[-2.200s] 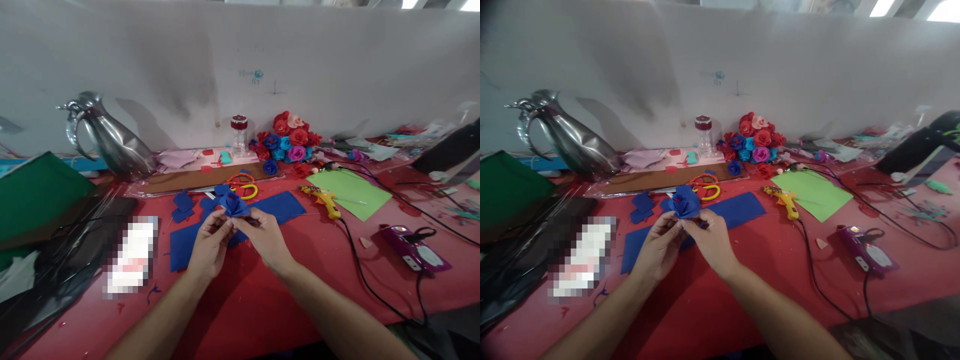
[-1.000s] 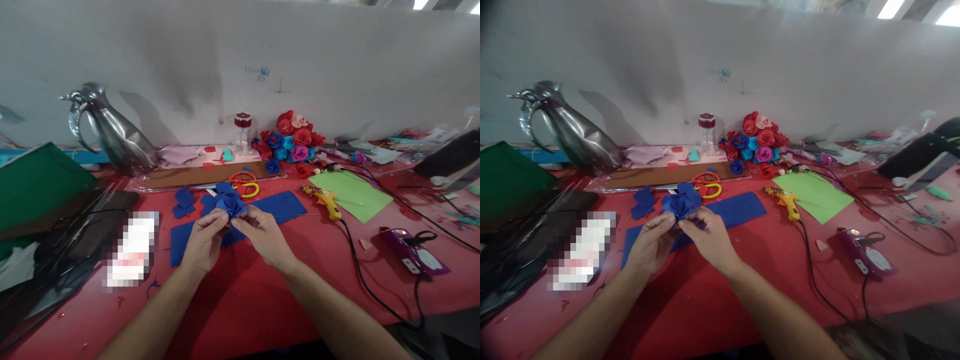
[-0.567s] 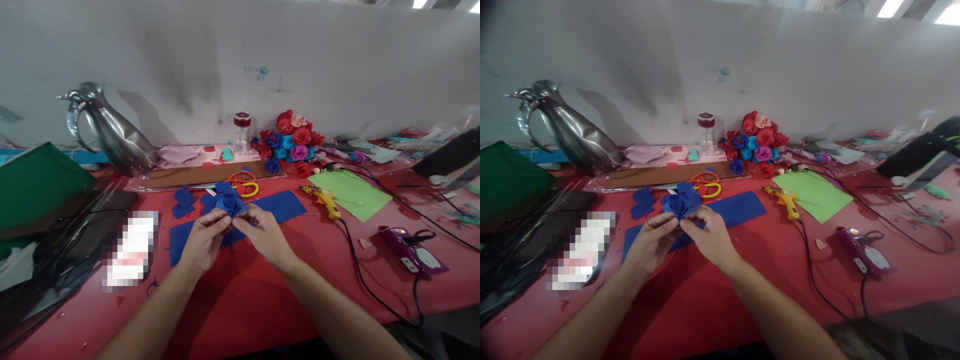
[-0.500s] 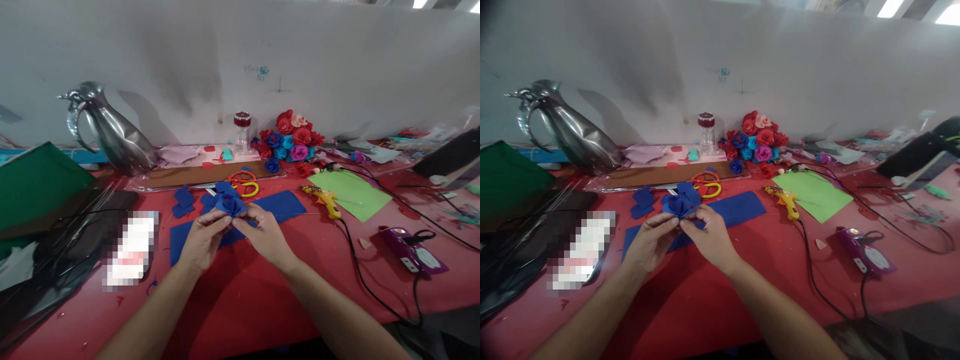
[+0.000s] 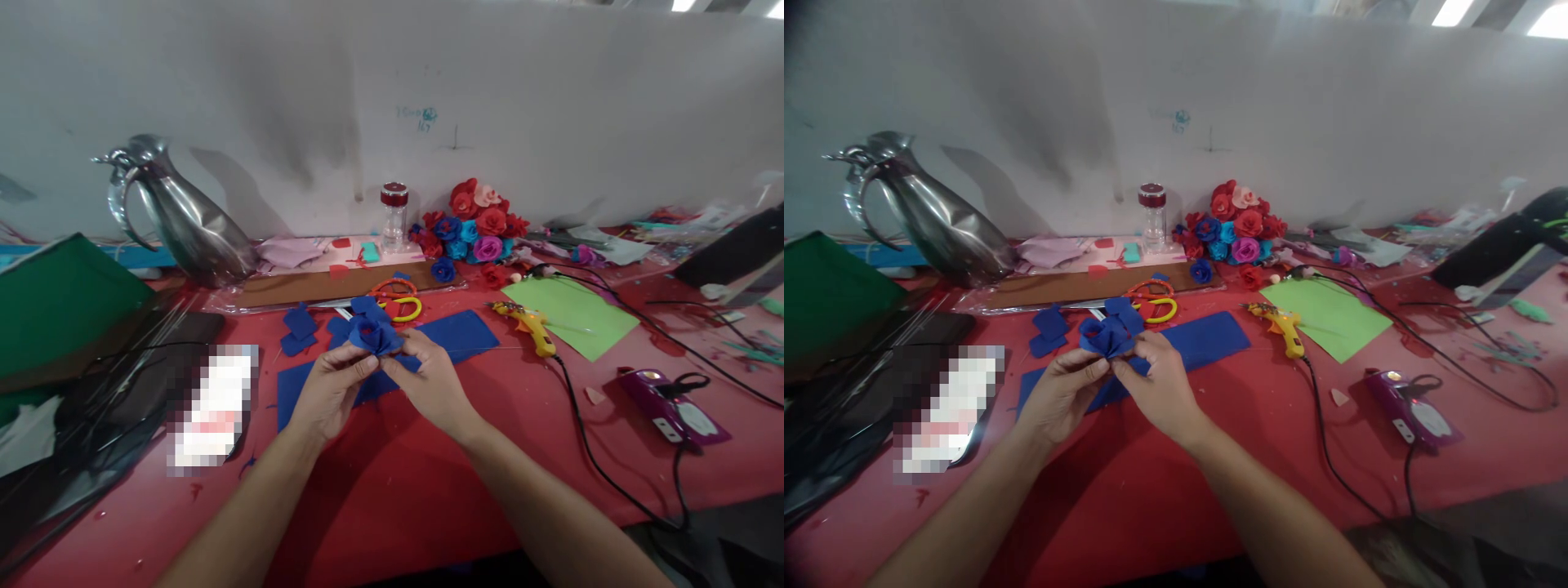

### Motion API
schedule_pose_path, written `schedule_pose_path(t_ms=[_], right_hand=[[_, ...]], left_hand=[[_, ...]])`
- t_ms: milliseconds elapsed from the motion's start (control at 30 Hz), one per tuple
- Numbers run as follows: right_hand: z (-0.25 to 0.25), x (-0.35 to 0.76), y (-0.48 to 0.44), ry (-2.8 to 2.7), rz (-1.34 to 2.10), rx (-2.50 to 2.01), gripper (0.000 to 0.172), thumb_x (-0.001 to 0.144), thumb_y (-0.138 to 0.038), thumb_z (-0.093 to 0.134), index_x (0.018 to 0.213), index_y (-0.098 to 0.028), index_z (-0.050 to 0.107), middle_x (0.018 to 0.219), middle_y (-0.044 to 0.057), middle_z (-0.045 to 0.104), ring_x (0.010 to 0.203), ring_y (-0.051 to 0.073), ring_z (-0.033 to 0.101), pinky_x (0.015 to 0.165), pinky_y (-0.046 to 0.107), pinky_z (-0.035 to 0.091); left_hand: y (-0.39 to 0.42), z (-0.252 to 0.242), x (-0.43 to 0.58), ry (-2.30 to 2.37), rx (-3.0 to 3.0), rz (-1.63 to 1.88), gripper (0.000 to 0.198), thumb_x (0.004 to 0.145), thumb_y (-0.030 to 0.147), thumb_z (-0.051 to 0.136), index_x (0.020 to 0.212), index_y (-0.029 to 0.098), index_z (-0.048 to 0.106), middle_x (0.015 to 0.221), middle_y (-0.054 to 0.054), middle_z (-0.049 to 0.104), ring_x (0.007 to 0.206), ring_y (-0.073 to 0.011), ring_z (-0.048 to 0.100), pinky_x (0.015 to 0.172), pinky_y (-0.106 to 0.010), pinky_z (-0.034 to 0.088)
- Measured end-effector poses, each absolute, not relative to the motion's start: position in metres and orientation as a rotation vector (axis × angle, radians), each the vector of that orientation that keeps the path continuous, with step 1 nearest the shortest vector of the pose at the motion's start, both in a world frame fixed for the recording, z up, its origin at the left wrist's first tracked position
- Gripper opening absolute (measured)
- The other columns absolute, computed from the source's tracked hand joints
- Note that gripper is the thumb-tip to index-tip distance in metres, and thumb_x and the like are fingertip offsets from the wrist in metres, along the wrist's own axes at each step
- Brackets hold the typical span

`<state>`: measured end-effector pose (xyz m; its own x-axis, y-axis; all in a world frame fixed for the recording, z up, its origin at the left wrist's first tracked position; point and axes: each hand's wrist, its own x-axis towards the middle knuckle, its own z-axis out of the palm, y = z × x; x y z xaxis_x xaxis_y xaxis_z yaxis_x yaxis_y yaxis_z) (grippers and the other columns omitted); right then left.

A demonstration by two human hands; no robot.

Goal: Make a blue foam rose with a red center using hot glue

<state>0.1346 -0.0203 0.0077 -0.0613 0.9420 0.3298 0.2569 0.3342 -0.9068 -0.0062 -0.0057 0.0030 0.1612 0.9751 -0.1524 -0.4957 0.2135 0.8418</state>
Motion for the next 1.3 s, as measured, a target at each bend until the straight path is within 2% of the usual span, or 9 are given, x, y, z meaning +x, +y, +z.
schedule_pose_path(t_ms=[100, 200, 300, 433, 567, 767, 967, 1133, 1300], right_hand=[[0.010, 0.134, -0.022, -1.634, 0.668, -1.117, 0.012, 0.082, -0.019, 0.058, 0.077, -0.023, 0.067, 0.085, 0.004, 0.064, 0.087, 0.020, 0.056, 0.082, 0.036, 0.043], [0.012, 0.133, -0.024, -1.658, 0.636, -1.105, 0.012, 0.081, -0.017, 0.057, 0.075, -0.022, 0.067, 0.086, 0.006, 0.063, 0.086, 0.020, 0.056, 0.081, 0.036, 0.043], [0.014, 0.135, -0.023, -1.571, 0.837, -1.048, 0.010, 0.078, -0.019, 0.058, 0.074, -0.021, 0.067, 0.083, 0.005, 0.063, 0.081, 0.019, 0.056, 0.077, 0.033, 0.043], [0.015, 0.139, -0.020, -1.209, 1.228, -0.978, 0.012, 0.077, -0.030, 0.058, 0.077, -0.022, 0.068, 0.076, 0.002, 0.063, 0.076, 0.017, 0.057, 0.072, 0.031, 0.044], [0.017, 0.140, -0.019, -1.013, 1.393, -0.936, 0.019, 0.078, -0.039, 0.060, 0.070, -0.022, 0.066, 0.069, 0.001, 0.061, 0.072, 0.016, 0.056, 0.070, 0.030, 0.044], [0.023, 0.137, -0.021, -1.020, 1.425, -0.875, 0.020, 0.068, -0.040, 0.072, 0.064, -0.022, 0.063, 0.064, -0.002, 0.057, 0.064, 0.013, 0.050, 0.068, 0.027, 0.043], [0.023, 0.137, -0.021, -1.042, 1.457, -0.850, 0.022, 0.071, -0.042, 0.070, 0.065, -0.021, 0.062, 0.066, -0.002, 0.058, 0.064, 0.013, 0.051, 0.070, 0.028, 0.044], [0.022, 0.136, -0.022, -1.016, 1.499, -0.814, 0.023, 0.070, -0.041, 0.071, 0.064, -0.021, 0.062, 0.063, -0.002, 0.059, 0.064, 0.012, 0.052, 0.070, 0.028, 0.044], [0.019, 0.133, -0.022, -1.018, 1.479, -0.859, 0.019, 0.071, -0.037, 0.070, 0.066, -0.021, 0.062, 0.065, -0.003, 0.061, 0.066, 0.012, 0.056, 0.072, 0.029, 0.046]], left_hand=[[-0.005, 0.001, -0.007, 0.830, 0.844, 1.247, 0.017, 0.049, 0.016, 0.085, 0.064, 0.020, 0.076, 0.080, -0.003, 0.071, 0.078, -0.0163, 0.063, 0.078, -0.030, 0.051], [-0.006, -0.002, -0.006, 0.833, 0.918, 1.329, 0.014, 0.052, 0.017, 0.083, 0.062, 0.023, 0.075, 0.079, -0.001, 0.070, 0.081, -0.0173, 0.061, 0.081, -0.032, 0.050], [-0.006, -0.004, -0.006, 0.788, 0.962, 1.380, 0.011, 0.057, 0.016, 0.080, 0.063, 0.024, 0.074, 0.077, 0.000, 0.067, 0.078, -0.0157, 0.058, 0.079, -0.030, 0.049], [-0.006, -0.005, -0.005, 0.739, 1.006, 1.404, 0.008, 0.064, 0.014, 0.076, 0.064, 0.021, 0.072, 0.073, 0.002, 0.060, 0.073, -0.0117, 0.053, 0.073, -0.024, 0.045], [-0.006, -0.005, -0.004, 0.747, 1.005, 1.380, 0.010, 0.063, 0.014, 0.076, 0.060, 0.020, 0.069, 0.068, 0.002, 0.059, 0.071, -0.0124, 0.051, 0.072, -0.025, 0.045], [-0.004, -0.008, -0.003, 0.772, 0.955, 1.353, 0.013, 0.056, 0.018, 0.080, 0.060, 0.020, 0.068, 0.063, 0.002, 0.062, 0.068, -0.0139, 0.054, 0.073, -0.029, 0.048], [-0.004, -0.010, -0.001, 0.754, 0.896, 1.311, 0.018, 0.058, 0.029, 0.083, 0.070, 0.020, 0.074, 0.068, -0.001, 0.069, 0.071, -0.0168, 0.062, 0.074, -0.033, 0.050], [-0.007, -0.010, 0.001, 0.740, 0.818, 1.270, 0.022, 0.057, 0.029, 0.084, 0.074, 0.020, 0.074, 0.073, -0.002, 0.071, 0.071, -0.0164, 0.063, 0.073, -0.032, 0.050], [-0.009, -0.004, 0.003, 0.762, 0.794, 1.247, 0.020, 0.060, 0.032, 0.084, 0.068, 0.019, 0.071, 0.068, 0.000, 0.068, 0.063, -0.0128, 0.059, 0.072, -0.031, 0.050]])
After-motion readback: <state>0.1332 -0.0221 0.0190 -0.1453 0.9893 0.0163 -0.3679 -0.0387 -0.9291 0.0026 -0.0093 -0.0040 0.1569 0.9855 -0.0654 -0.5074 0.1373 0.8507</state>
